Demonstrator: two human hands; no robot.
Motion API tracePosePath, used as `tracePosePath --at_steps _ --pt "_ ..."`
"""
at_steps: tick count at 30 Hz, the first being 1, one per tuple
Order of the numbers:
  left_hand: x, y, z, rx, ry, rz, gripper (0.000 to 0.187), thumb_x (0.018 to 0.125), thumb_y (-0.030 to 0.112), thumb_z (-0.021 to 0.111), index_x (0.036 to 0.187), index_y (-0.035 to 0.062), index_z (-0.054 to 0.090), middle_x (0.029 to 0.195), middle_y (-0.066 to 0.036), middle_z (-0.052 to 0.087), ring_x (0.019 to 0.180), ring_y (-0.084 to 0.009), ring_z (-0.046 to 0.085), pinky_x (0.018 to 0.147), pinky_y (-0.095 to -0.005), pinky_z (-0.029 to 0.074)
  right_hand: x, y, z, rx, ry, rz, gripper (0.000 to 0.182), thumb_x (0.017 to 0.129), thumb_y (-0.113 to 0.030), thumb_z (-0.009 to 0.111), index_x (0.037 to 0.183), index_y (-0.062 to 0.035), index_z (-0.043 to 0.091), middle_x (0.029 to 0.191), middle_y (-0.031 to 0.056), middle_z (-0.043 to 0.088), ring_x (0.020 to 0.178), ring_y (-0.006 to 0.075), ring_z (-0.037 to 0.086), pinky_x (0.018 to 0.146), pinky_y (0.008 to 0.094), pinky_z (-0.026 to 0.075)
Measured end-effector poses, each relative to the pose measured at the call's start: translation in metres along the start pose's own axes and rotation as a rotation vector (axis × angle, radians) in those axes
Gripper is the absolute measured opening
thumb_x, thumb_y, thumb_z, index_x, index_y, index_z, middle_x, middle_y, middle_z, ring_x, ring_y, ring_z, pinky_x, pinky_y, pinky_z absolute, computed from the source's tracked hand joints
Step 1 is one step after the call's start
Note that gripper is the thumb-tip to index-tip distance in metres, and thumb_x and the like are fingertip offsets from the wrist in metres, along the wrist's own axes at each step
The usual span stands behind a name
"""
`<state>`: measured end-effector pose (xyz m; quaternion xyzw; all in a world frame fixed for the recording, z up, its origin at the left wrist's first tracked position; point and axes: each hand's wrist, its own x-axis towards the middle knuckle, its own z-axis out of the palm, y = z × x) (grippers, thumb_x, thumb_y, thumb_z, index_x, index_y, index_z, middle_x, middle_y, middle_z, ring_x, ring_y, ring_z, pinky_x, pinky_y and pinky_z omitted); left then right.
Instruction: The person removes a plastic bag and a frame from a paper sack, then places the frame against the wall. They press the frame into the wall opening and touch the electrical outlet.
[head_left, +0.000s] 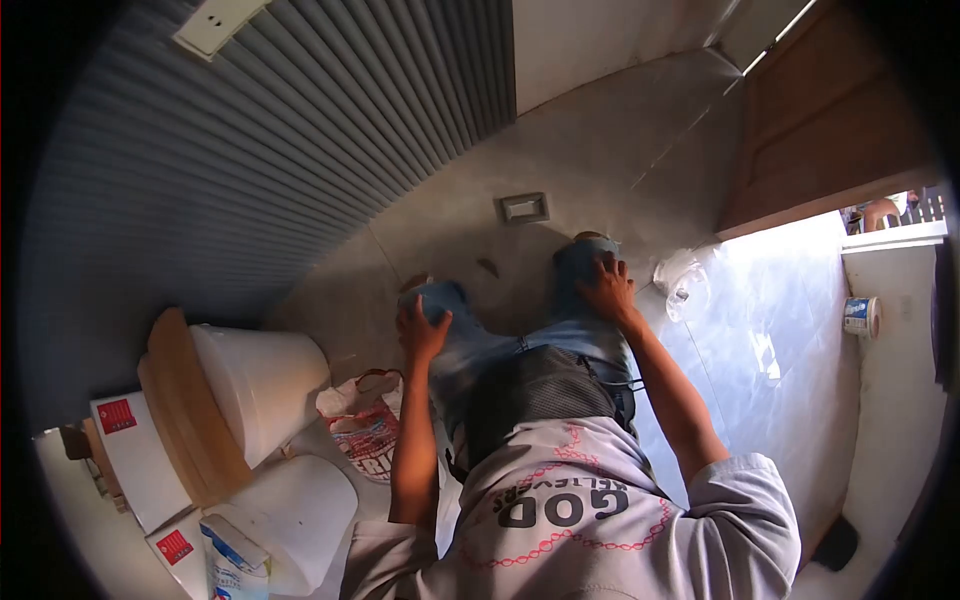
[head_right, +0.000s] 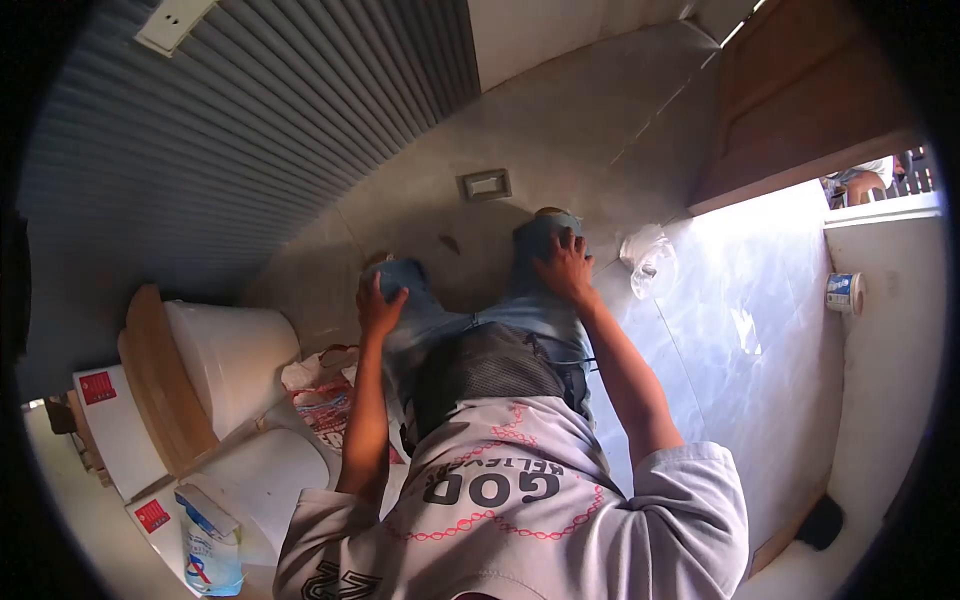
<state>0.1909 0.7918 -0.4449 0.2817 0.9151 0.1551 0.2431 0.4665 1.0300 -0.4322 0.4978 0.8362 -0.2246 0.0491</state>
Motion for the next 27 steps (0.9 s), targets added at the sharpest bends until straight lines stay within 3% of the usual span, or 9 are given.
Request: tracePosePath --at_steps 2,10,27 --pt "0.001 -0.003 0.002 0.003 0.003 -0.009 0.082 0.075 0.057 0.06 0.139 0.0158 0.031 0.145 -0.024 0.018 0.132 -0.0441 0.022 0.101 -0.0573 0.028 0.0 -0.003 -0.002 -0.012 -0.005 0.045 0.071 0.075 -0.047 0.061 0.134 -0.0139 0.04 0.143 0.0168 0.028 0.127 0.0382 0.03 0.093 0.0589 0.035" --pt "0.005 -0.011 0.011 -0.059 0.059 0.009 0.081 0.071 0.057 0.063 0.137 0.0174 0.038 0.143 -0.026 0.025 0.131 -0.0426 0.025 0.102 -0.0542 0.028 -0.007 -0.016 -0.017 0.027 -0.019 0.043 0.073 0.075 -0.052 0.06 0.134 -0.0141 0.04 0.143 0.0185 0.029 0.128 0.0407 0.029 0.095 0.0607 0.033" --pt "0.011 -0.02 0.017 -0.086 0.056 0.023 0.082 0.07 0.055 0.067 0.137 0.02 0.035 0.145 -0.022 0.022 0.131 -0.0439 0.022 0.102 -0.0557 0.026 0.0 -0.005 -0.005 0.014 -0.002 0.021 0.073 0.073 -0.05 0.062 0.132 -0.0126 0.042 0.141 0.0186 0.029 0.127 0.0416 0.029 0.095 0.0598 0.033"
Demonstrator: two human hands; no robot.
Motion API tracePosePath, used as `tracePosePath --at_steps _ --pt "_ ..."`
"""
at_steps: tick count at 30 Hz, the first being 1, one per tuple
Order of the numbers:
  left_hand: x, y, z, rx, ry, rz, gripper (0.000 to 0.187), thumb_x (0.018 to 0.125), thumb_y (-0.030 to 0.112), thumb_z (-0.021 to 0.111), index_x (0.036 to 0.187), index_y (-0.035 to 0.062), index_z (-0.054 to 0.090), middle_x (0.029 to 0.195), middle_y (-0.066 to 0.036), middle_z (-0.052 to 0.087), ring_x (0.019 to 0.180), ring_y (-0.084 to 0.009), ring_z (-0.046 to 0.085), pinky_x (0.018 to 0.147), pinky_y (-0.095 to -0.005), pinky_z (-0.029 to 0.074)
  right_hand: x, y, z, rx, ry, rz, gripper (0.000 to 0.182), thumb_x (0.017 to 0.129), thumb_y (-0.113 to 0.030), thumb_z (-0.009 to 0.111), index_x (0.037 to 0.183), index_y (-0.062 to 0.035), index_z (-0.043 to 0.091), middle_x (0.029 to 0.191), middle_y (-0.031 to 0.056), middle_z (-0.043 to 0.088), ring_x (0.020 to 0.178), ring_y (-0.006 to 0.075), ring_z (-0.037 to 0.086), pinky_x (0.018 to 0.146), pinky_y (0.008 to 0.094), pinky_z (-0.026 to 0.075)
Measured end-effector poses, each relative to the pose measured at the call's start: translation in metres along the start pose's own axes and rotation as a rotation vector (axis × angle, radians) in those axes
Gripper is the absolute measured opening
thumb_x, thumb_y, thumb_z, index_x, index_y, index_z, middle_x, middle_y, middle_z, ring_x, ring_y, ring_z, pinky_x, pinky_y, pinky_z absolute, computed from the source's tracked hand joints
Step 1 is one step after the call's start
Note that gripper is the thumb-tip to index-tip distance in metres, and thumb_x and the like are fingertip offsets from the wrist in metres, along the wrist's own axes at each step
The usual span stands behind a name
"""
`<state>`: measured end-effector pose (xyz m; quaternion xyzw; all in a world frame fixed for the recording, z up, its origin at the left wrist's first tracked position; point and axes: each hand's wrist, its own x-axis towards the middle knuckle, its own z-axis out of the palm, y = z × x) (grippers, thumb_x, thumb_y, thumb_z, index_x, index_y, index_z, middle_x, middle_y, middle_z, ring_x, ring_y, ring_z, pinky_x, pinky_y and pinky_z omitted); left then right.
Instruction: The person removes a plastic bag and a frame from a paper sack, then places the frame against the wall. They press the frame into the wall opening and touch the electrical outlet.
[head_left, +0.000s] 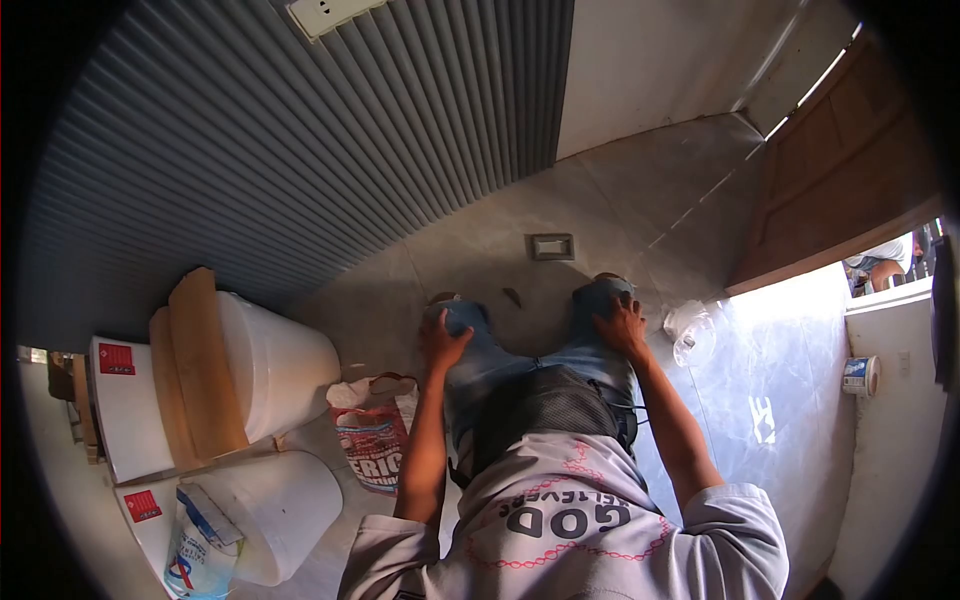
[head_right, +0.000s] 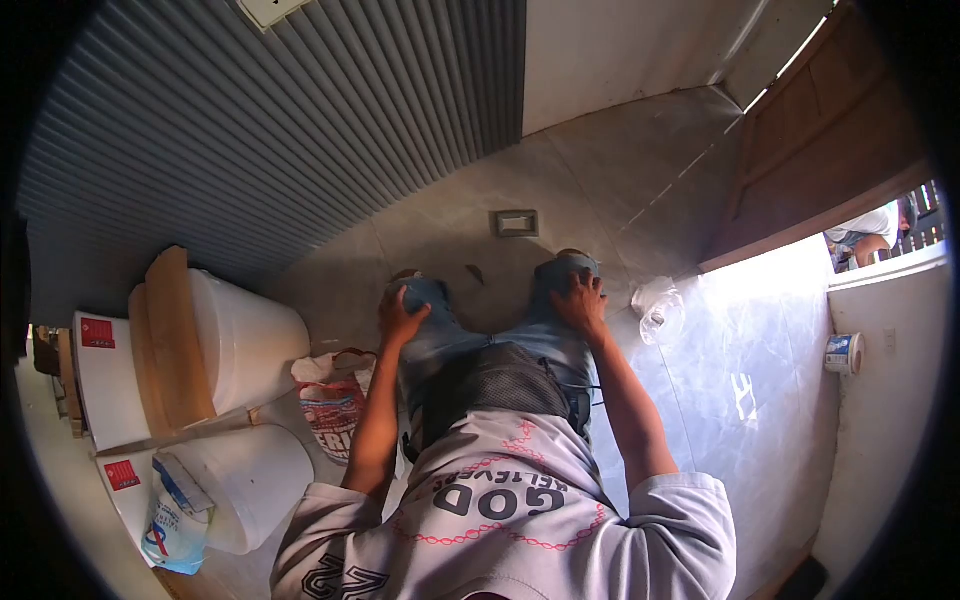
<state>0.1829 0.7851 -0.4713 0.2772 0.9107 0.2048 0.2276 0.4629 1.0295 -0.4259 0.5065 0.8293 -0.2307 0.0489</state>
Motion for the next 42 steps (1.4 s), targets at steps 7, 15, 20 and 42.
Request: tracePosePath --at_steps 7,15,20,42 --pt "0.002 0.001 -0.001 -0.044 -0.032 -0.018 0.083 0.069 0.055 0.067 0.138 0.0202 0.035 0.145 -0.021 0.023 0.131 -0.043 0.022 0.102 -0.0555 0.027 0.0 0.002 0.0 -0.004 -0.007 -0.007 0.073 0.073 -0.05 0.061 0.133 -0.0128 0.041 0.142 0.0181 0.029 0.128 0.0405 0.028 0.096 0.0599 0.032" --pt "0.003 0.004 -0.003 -0.033 -0.014 0.021 0.081 0.069 0.054 0.067 0.136 0.0187 0.038 0.143 -0.022 0.027 0.13 -0.0411 0.026 0.103 -0.0491 0.029 0.005 0.004 0.005 0.011 -0.014 0.029 0.076 0.073 -0.052 0.062 0.134 -0.014 0.04 0.143 0.0173 0.029 0.129 0.0404 0.027 0.096 0.0598 0.032" --pt "-0.003 0.012 -0.011 0.038 -0.023 -0.05 0.081 0.068 0.053 0.068 0.136 0.0195 0.038 0.143 -0.021 0.026 0.131 -0.0403 0.026 0.103 -0.0486 0.029 -0.002 -0.008 -0.006 -0.03 0.004 0.027 0.072 0.073 -0.049 0.062 0.131 -0.0114 0.043 0.141 0.0179 0.03 0.126 0.0414 0.031 0.095 0.0583 0.034" --pt "-0.006 0.021 -0.017 0.026 -0.041 -0.039 0.082 0.07 0.052 0.066 0.138 0.0189 0.035 0.144 -0.02 0.026 0.132 -0.0406 0.024 0.104 -0.0497 0.027 -0.003 -0.009 -0.009 -0.003 0.008 0.02 0.074 0.07 -0.048 0.062 0.131 -0.0099 0.042 0.138 0.0204 0.032 0.125 0.0407 0.031 0.096 0.0571 0.032"
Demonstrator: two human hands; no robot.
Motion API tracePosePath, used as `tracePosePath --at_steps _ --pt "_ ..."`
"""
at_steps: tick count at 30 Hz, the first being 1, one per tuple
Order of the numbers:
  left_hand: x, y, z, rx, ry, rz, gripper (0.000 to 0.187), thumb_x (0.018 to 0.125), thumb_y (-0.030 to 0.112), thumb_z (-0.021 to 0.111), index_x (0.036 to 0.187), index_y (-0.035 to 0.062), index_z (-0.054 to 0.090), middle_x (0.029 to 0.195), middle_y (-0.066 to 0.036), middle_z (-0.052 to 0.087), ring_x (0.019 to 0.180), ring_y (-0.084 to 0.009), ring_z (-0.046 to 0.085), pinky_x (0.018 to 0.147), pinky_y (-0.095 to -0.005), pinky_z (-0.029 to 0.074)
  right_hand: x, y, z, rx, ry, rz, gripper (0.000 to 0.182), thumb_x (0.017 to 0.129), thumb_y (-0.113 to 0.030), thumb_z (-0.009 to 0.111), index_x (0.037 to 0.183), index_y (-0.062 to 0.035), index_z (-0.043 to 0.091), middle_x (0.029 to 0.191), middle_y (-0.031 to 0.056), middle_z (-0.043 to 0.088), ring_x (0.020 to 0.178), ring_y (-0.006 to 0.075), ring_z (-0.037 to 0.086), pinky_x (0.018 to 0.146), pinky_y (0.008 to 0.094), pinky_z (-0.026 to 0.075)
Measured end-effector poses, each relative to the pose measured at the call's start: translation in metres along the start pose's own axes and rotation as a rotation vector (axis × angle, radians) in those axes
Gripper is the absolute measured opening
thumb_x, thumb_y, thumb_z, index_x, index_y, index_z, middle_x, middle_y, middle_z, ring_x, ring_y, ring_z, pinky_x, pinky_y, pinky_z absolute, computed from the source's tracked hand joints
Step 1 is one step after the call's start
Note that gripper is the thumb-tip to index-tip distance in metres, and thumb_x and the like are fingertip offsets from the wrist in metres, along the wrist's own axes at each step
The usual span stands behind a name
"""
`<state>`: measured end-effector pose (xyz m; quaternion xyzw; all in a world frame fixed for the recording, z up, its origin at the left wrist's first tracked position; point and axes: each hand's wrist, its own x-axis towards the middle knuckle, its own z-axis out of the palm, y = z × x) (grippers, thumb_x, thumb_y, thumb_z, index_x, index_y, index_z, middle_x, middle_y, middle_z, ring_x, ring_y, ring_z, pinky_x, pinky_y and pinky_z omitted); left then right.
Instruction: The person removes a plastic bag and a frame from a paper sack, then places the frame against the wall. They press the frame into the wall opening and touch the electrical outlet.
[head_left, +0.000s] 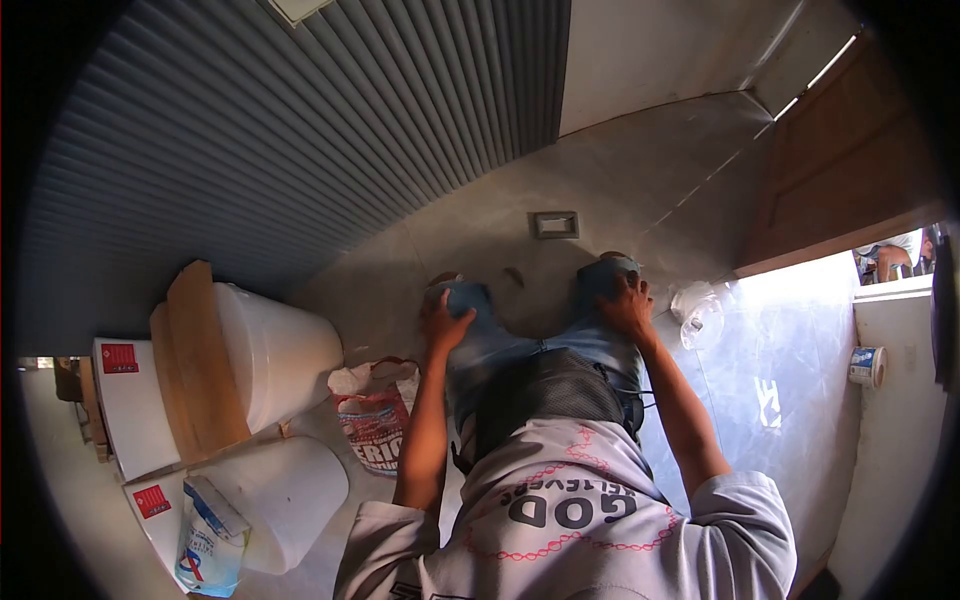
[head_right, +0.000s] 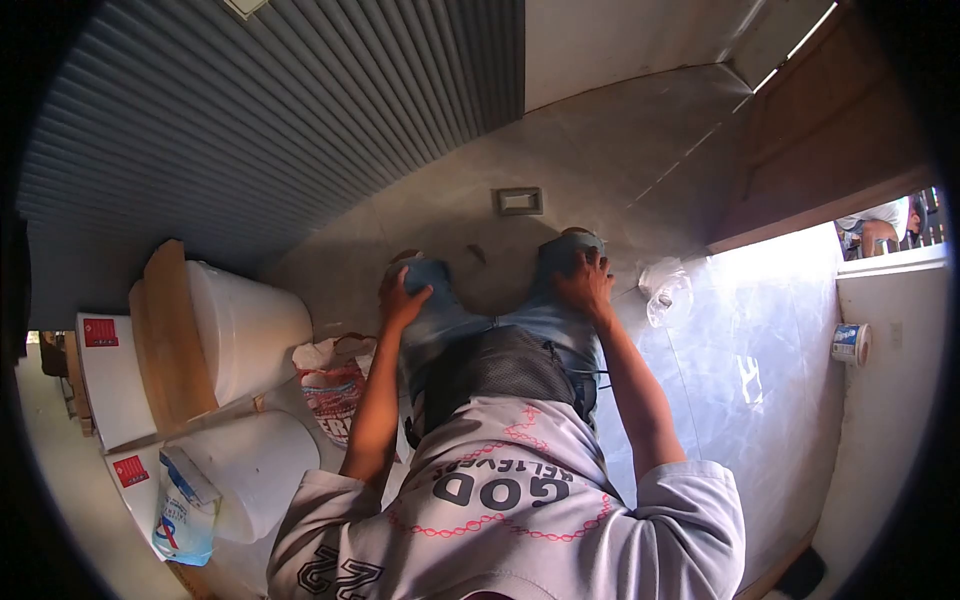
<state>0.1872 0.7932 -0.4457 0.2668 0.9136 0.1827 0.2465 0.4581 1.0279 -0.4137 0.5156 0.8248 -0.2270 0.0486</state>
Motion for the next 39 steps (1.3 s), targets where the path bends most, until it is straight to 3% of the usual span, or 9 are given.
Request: tracePosePath --at_steps 12,14,18,20,21,22,24,29,39 --pt "0.003 -0.005 0.004 0.008 0.03 0.038 0.079 0.07 0.049 0.069 0.136 0.0198 0.037 0.144 -0.018 0.026 0.131 -0.0402 0.025 0.103 -0.05 0.03 0.015 0.007 0.025 -0.102 0.101 -0.114 0.063 0.072 -0.039 0.063 0.124 -0.0072 0.048 0.132 0.0186 0.038 0.122 0.0392 0.034 0.097 0.0534 0.032" --pt "0.002 -0.002 0.002 0.016 0.026 0.051 0.079 0.071 0.049 0.068 0.136 0.0187 0.037 0.143 -0.018 0.028 0.13 -0.0402 0.026 0.103 -0.0496 0.03 0.029 0.009 0.042 -0.305 0.218 -0.438 0.055 0.073 -0.033 0.063 0.12 -0.0072 0.052 0.131 0.016 0.04 0.123 0.0374 0.034 0.099 0.0493 0.031" --pt "0.002 -0.008 0.001 -0.054 0.003 0.101 0.081 0.072 0.049 0.068 0.135 0.0091 0.037 0.135 -0.021 0.04 0.127 -0.0386 0.034 0.102 -0.0489 0.03 0.056 -0.052 0.059 -0.116 -0.362 -0.611 0.046 0.076 -0.028 0.061 0.116 -0.0065 0.055 0.122 0.0147 0.05 0.114 0.0315 0.048 0.094 0.0424 0.04" --pt "0.004 -0.011 0.005 -0.118 0.035 0.154 0.079 0.073 0.047 0.068 0.133 0.0041 0.039 0.132 -0.022 0.044 0.124 -0.037 0.038 0.102 -0.0465 0.031 0.075 -0.053 0.115 -0.04 -0.069 -1.0 0.053 0.073 -0.029 0.058 0.12 -0.0069 0.052 0.093 0.012 0.059 0.078 0.0284 0.06 0.064 0.0431 0.051" --pt "0.003 -0.013 0.004 -0.156 0.044 0.178 0.077 0.074 0.045 0.068 0.132 0.0024 0.04 0.131 -0.022 0.044 0.123 -0.0363 0.04 0.102 -0.0449 0.031 0.083 -0.056 0.161 -0.135 0.15 -0.939 0.053 0.072 -0.027 0.06 0.12 -0.0081 0.051 0.091 0.0122 0.059 0.073 0.0277 0.06 0.063 0.0426 0.051" --pt "0.003 -0.013 0.002 -0.122 0.037 0.179 0.075 0.074 0.044 0.068 0.13 0.0019 0.042 0.131 -0.022 0.044 0.123 -0.0366 0.04 0.102 -0.0439 0.031 0.09 -0.066 0.171 -0.103 0.01 -0.95 0.045 0.08 -0.034 0.056 0.118 -0.0091 0.055 0.113 0.0137 0.057 0.099 0.0283 0.059 0.081 0.043 0.049" --pt "0.001 -0.006 -0.004 -0.073 0.029 0.183 0.071 0.075 0.04 0.068 0.129 0.0008 0.043 0.131 -0.023 0.044 0.122 -0.037 0.04 0.102 -0.0428 0.032 0.099 -0.12 0.147 -0.235 -0.44 -0.64 0.025 0.079 -0.023 0.06 0.098 -0.0072 0.064 0.097 0.012 0.063 0.094 0.0277 0.061 0.078 0.0408 0.052" --pt "0.009 -0.02 -0.003 -0.065 0.077 0.208 0.064 0.075 0.033 0.069 0.126 0.0012 0.046 0.129 -0.023 0.045 0.121 -0.0372 0.041 0.101 -0.043 0.032 0.108 -0.145 0.185 -0.05 -0.319 -0.44 0.021 0.081 -0.017 0.052 0.092 -0.004 0.065 0.106 0.0181 0.058 0.096 0.0319 0.059 0.076 0.0425 0.051" --pt "0.009 -0.015 -0.004 -0.107 0.051 0.193 0.061 0.073 0.025 0.072 0.123 0.0016 0.048 0.128 -0.022 0.043 0.12 -0.0379 0.04 0.1 -0.0446 0.032 0.104 -0.107 0.146 0.083 -0.335 -0.506 0.038 0.073 -0.009 0.058 0.111 -0.0067 0.055 0.107 0.0165 0.056 0.101 0.0351 0.056 0.085 0.0432 0.048"
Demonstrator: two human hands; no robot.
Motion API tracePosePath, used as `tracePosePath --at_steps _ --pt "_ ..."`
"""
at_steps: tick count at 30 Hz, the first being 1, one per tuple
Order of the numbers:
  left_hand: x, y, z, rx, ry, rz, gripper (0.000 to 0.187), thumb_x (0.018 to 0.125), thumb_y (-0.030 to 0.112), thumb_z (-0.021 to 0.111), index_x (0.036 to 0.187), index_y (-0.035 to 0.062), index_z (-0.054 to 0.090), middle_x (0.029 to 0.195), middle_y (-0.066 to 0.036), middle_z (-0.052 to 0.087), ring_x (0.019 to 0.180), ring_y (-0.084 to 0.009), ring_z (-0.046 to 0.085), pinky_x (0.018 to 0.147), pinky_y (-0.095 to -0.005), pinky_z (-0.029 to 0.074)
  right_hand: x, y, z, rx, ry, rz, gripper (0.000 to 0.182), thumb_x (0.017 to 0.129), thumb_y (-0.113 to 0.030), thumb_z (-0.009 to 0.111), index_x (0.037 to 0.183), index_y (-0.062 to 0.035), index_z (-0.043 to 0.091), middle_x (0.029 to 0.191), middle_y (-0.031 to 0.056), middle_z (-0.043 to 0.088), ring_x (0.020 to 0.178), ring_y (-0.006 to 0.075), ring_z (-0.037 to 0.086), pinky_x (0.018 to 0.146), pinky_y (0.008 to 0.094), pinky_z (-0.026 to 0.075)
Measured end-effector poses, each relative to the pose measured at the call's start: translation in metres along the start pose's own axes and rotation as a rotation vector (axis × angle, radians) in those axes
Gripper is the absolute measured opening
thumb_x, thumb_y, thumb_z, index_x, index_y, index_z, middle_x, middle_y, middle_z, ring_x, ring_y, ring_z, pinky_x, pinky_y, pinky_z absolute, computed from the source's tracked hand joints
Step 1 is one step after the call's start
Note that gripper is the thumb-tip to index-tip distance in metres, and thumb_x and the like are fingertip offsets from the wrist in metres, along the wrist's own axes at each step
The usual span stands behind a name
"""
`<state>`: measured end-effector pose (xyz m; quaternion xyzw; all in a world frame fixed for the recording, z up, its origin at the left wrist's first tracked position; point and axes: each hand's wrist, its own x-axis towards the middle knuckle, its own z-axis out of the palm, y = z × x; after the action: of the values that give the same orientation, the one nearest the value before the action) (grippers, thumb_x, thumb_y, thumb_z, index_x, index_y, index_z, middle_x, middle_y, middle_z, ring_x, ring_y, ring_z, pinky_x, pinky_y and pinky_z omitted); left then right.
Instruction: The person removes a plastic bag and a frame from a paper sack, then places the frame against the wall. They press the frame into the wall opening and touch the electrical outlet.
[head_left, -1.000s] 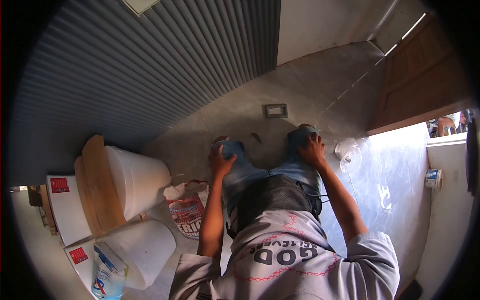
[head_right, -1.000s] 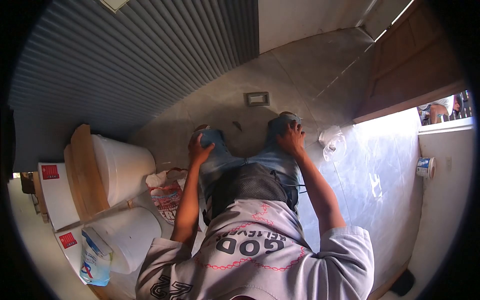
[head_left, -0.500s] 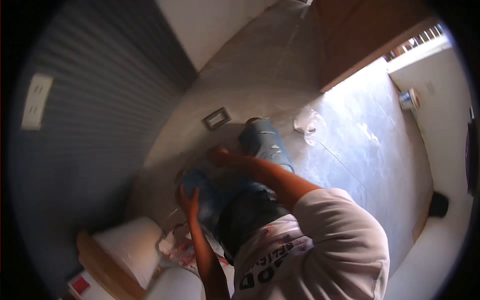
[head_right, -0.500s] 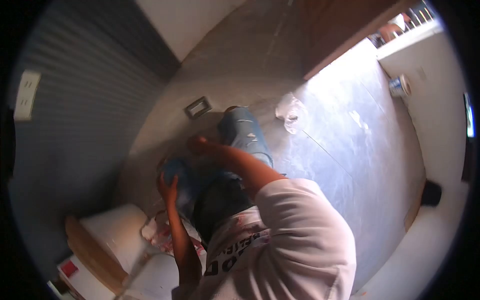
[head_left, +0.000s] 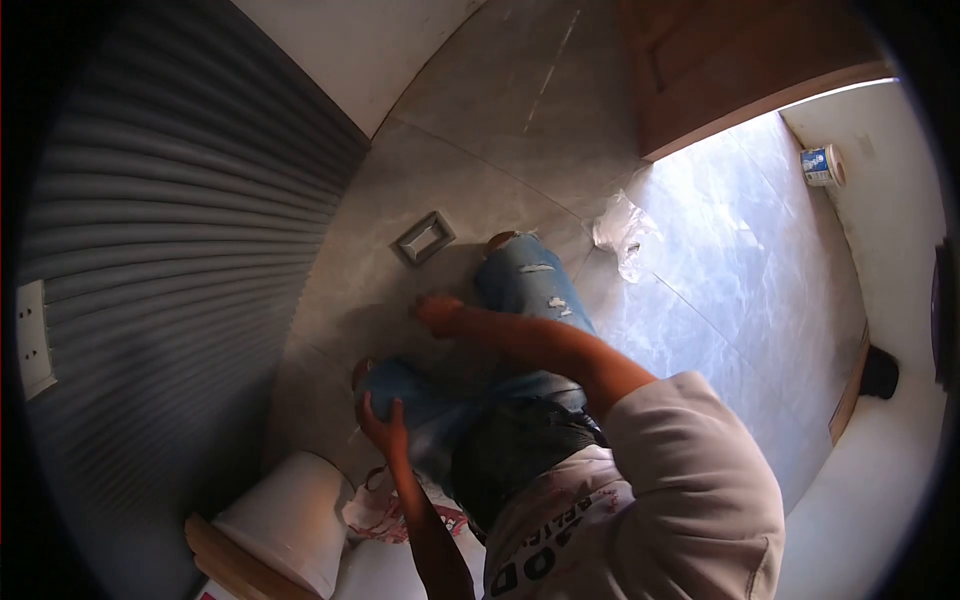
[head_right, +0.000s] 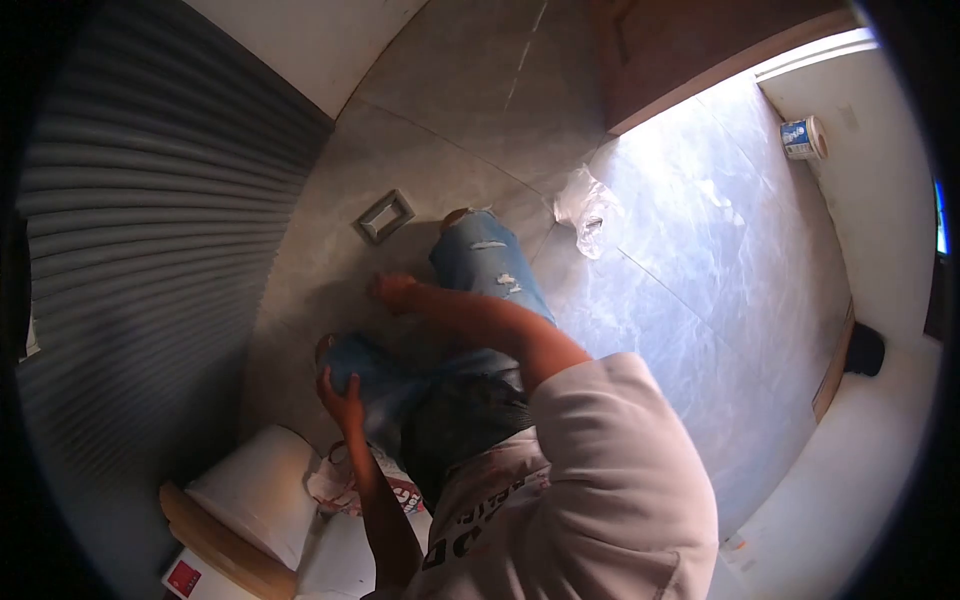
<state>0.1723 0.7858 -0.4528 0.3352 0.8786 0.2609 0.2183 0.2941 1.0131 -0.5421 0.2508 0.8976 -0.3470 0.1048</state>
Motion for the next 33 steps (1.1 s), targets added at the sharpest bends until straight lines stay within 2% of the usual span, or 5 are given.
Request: tracePosePath --at_steps 8,12,20,21,33 --pt "0.0 0.003 0.006 0.034 0.024 -0.073 0.06 0.072 0.026 0.072 0.125 0.0091 0.048 0.134 -0.022 0.039 0.125 -0.0392 0.034 0.103 -0.0465 0.028 -0.212 0.121 -0.128 0.543 0.869 0.521 0.038 0.071 -0.009 0.058 0.107 0.0004 0.06 0.106 0.0174 0.063 0.09 0.0268 0.064 0.081 0.0339 0.049" --pt "-0.003 0.004 0.006 -0.032 0.015 -0.11 0.061 0.073 0.029 0.071 0.126 0.012 0.048 0.136 -0.023 0.037 0.128 -0.0394 0.03 0.105 -0.0473 0.026 -0.303 0.161 -0.116 0.242 0.586 0.956 0.032 0.07 -0.011 0.058 0.099 0.003 0.063 0.096 0.0202 0.065 0.089 0.0339 0.063 0.08 0.0377 0.049" --pt "-0.007 0.005 0.008 0.019 0.085 0.024 0.06 0.073 0.033 0.07 0.124 0.0099 0.049 0.127 -0.018 0.048 0.119 -0.0346 0.044 0.1 -0.0436 0.034 -0.297 0.257 -0.04 -0.165 1.096 0.655 0.043 0.085 -0.035 0.054 0.102 0.0047 0.058 0.095 0.0219 0.063 0.084 0.0354 0.059 0.074 0.042 0.045" --pt "-0.01 0.001 0.015 0.029 0.165 0.095 0.06 0.073 0.033 0.071 0.124 0.0101 0.049 0.125 -0.017 0.051 0.117 -0.0335 0.047 0.098 -0.0431 0.035 -0.289 0.231 -0.081 0.471 0.627 0.985 0.043 0.088 -0.034 0.05 0.11 0.0017 0.059 0.113 0.0236 0.057 0.102 0.0373 0.054 0.086 0.0423 0.042" --pt "-0.007 0.006 0.021 0.041 0.134 -0.152 0.068 0.069 0.045 0.069 0.128 0.0187 0.048 0.135 -0.017 0.041 0.125 -0.0367 0.036 0.1 -0.0482 0.033 -0.251 0.208 -0.08 0.311 0.883 0.715 0.019 0.074 -0.02 0.061 0.079 -0.002 0.064 0.087 0.0159 0.064 0.08 0.0326 0.061 0.072 0.0416 0.049"
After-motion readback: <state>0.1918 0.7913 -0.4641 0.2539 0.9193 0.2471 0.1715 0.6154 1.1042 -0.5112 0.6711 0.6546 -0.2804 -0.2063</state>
